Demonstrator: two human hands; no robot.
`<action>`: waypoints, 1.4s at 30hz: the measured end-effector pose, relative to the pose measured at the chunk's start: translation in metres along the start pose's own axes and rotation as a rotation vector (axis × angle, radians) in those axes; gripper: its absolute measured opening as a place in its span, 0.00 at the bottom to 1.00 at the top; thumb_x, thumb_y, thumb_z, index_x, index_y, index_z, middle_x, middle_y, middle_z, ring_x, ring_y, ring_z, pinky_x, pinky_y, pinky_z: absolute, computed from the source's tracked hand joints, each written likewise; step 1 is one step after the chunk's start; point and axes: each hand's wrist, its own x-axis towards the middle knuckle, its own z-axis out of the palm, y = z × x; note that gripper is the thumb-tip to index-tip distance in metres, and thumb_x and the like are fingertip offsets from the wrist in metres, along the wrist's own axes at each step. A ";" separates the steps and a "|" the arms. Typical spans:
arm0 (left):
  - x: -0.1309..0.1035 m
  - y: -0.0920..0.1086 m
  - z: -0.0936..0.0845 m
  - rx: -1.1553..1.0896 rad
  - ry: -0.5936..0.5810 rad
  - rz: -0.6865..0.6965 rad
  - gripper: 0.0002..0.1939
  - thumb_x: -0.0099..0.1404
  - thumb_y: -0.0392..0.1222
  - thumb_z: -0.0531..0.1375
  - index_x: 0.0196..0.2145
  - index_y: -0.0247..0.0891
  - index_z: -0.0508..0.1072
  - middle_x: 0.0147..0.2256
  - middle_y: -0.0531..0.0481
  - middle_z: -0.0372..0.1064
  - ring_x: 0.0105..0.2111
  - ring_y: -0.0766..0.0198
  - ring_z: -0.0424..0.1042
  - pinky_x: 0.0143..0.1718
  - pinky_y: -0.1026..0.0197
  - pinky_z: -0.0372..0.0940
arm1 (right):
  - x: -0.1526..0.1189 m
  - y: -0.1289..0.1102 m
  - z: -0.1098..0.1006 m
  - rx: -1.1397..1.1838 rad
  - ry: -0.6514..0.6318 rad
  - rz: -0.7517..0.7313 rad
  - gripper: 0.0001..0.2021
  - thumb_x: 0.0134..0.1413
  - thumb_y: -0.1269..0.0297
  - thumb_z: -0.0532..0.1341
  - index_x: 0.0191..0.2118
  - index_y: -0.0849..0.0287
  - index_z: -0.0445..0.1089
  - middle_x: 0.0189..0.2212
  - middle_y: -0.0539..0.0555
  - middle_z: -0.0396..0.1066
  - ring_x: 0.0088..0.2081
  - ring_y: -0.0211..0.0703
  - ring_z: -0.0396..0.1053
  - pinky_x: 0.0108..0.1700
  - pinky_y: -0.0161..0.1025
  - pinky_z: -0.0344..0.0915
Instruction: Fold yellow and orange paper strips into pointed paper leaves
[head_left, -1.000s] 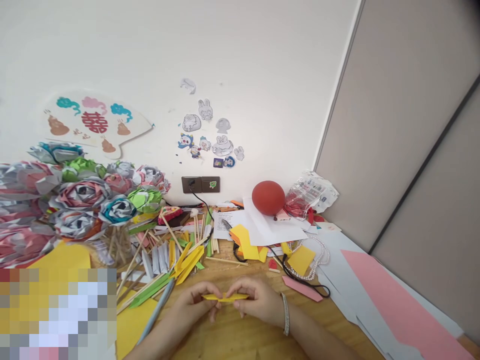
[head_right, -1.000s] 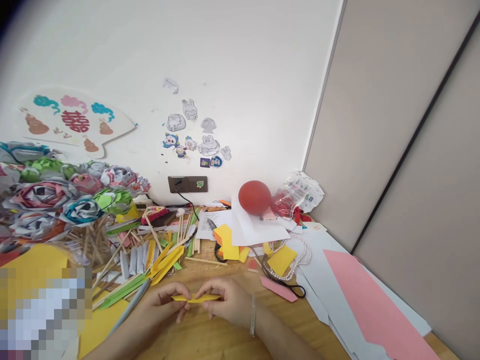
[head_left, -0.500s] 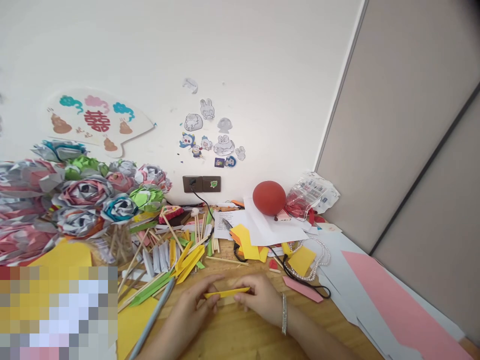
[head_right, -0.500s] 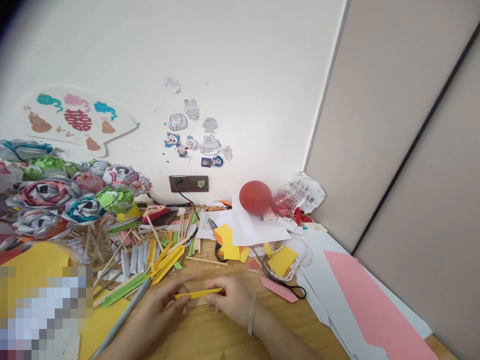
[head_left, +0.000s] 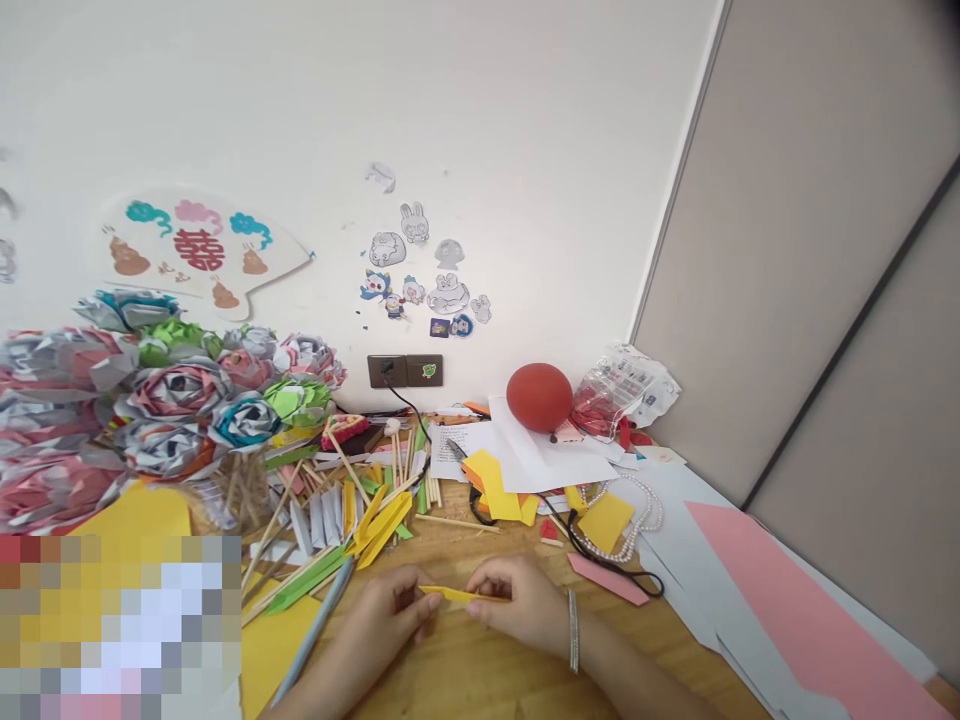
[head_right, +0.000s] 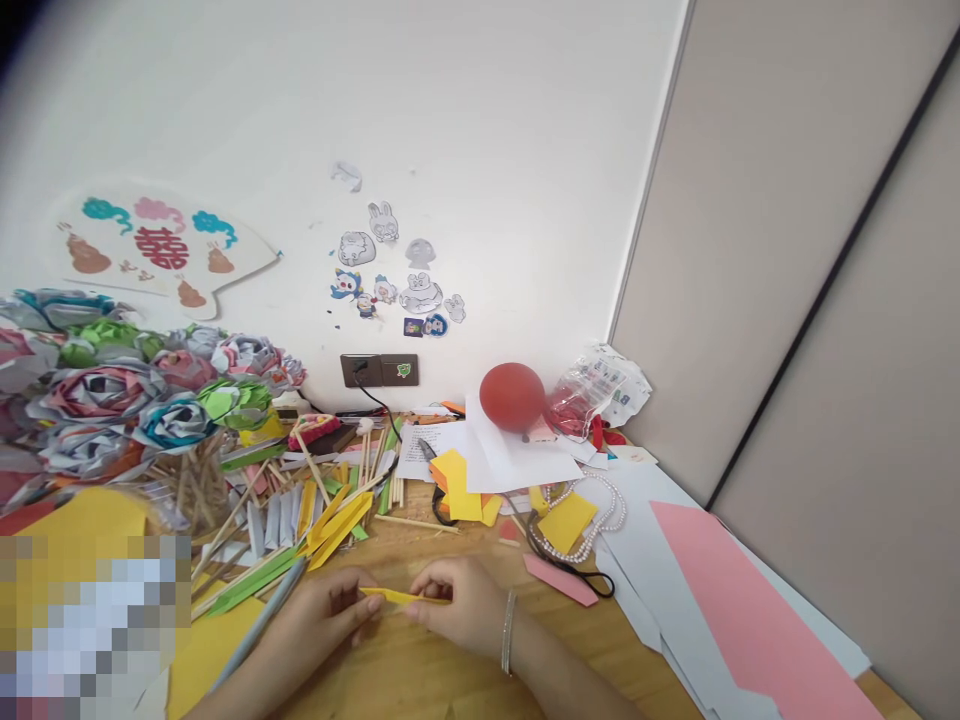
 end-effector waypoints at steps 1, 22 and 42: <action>-0.001 0.002 0.001 0.008 0.004 0.008 0.19 0.55 0.59 0.53 0.22 0.39 0.65 0.16 0.56 0.62 0.20 0.64 0.61 0.24 0.64 0.53 | 0.000 -0.001 -0.001 -0.051 0.006 -0.025 0.04 0.48 0.67 0.62 0.29 0.61 0.72 0.19 0.47 0.68 0.23 0.36 0.64 0.26 0.31 0.57; -0.006 0.000 -0.008 0.340 -0.132 0.139 0.15 0.62 0.46 0.50 0.23 0.39 0.68 0.24 0.52 0.68 0.27 0.63 0.66 0.28 0.67 0.54 | -0.005 -0.003 -0.011 -0.264 -0.058 -0.138 0.07 0.52 0.66 0.60 0.29 0.60 0.74 0.24 0.50 0.72 0.27 0.39 0.67 0.29 0.32 0.57; 0.003 -0.008 -0.040 0.441 0.171 0.121 0.20 0.64 0.51 0.43 0.23 0.40 0.65 0.23 0.51 0.68 0.25 0.61 0.67 0.27 0.63 0.59 | 0.004 0.003 -0.035 -0.231 0.113 -0.271 0.13 0.57 0.64 0.55 0.47 0.57 0.69 0.45 0.58 0.70 0.47 0.47 0.66 0.49 0.46 0.61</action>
